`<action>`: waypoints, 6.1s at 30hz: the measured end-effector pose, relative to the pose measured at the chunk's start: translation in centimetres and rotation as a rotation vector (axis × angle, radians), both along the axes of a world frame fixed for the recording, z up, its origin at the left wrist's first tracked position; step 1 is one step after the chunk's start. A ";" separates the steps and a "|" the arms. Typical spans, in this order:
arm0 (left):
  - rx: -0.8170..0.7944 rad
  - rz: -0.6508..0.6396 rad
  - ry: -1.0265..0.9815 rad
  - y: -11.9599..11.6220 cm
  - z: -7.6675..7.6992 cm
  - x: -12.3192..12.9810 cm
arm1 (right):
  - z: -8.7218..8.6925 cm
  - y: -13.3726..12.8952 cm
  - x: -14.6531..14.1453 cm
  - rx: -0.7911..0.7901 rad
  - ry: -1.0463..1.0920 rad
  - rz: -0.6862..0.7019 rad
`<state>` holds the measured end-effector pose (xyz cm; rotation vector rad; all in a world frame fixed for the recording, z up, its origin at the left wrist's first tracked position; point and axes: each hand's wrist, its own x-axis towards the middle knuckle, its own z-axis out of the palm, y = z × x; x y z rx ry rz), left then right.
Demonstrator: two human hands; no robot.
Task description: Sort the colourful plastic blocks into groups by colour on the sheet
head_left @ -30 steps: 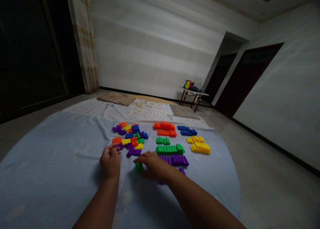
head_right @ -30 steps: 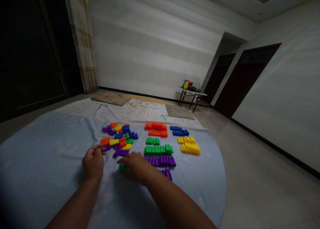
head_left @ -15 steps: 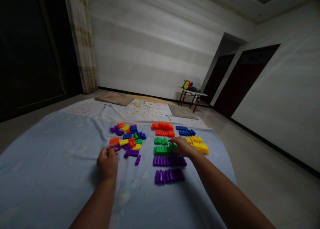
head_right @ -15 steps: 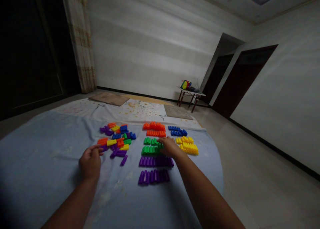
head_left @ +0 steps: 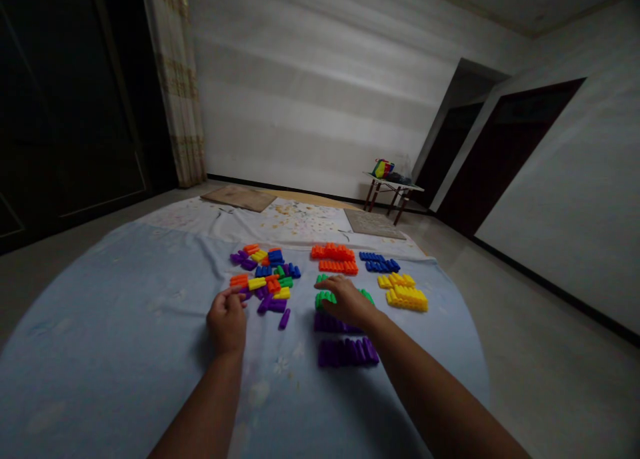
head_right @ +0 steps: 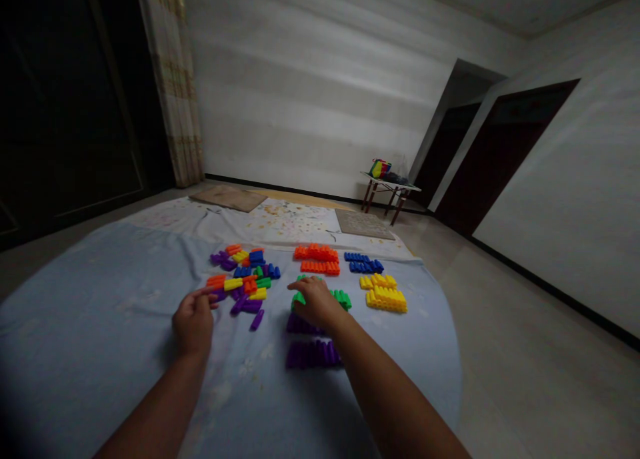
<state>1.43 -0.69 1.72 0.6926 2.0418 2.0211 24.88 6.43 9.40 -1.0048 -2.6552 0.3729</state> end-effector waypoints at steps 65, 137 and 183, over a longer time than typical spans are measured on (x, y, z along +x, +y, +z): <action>0.024 0.008 -0.030 0.4 0.0 0.2 | 2.3 0.7 3.7 0.034 0.035 -0.046; 0.009 -0.010 -0.018 0.2 0.0 0.2 | -0.8 -1.1 2.6 -0.002 -0.182 0.029; -0.011 -0.011 -0.021 0.5 -0.5 -0.2 | -0.8 -2.1 3.7 -0.048 0.084 -0.122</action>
